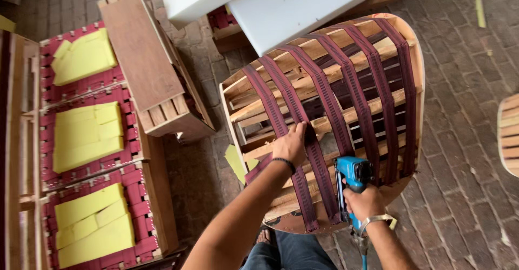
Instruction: The person attaches maroon webbing straps to a wooden chair frame using a pneumatic staple gun. They pull the straps taut, staple them to the frame, and trim excess material with scissors.
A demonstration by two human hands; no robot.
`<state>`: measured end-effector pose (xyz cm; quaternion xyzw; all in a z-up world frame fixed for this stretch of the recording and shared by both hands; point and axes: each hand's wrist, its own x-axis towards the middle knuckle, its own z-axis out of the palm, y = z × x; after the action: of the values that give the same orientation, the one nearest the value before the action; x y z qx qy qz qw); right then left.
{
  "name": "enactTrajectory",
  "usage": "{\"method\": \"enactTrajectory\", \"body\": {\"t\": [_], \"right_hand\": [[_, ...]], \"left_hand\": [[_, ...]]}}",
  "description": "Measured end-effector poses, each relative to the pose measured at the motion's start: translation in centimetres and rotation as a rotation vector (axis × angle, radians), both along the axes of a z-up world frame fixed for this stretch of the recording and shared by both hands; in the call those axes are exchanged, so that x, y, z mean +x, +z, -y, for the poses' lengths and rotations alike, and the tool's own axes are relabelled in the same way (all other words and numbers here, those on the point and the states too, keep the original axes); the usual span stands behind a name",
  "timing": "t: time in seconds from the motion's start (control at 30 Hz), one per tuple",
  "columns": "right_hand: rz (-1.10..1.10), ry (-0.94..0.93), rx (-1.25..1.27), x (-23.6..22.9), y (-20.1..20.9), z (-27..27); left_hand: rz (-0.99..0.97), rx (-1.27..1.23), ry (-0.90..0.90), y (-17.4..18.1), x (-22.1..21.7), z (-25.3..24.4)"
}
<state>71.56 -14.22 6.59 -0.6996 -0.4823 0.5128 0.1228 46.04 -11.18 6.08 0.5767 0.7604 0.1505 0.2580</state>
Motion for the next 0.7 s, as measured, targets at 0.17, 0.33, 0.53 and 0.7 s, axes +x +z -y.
{"method": "enactTrajectory", "body": {"t": [0.17,0.33,0.53,0.7], "right_hand": [[0.088,-0.020,0.055,7.4,-2.5,7.7],[0.359,0.002,-0.080,15.0,-4.5,12.9],[0.329,-0.140,-0.129,22.1,-7.4,19.2],[0.193,-0.297,-0.105,30.1,-8.2,25.1]], "left_hand": [[-0.020,-0.102,-0.235,2.5,6.3,7.8],[0.039,-0.112,-0.218,4.6,8.1,11.1],[-0.147,-0.019,0.028,3.0,6.0,10.7],[-0.217,-0.279,-0.068,-1.1,14.6,17.1]]}}
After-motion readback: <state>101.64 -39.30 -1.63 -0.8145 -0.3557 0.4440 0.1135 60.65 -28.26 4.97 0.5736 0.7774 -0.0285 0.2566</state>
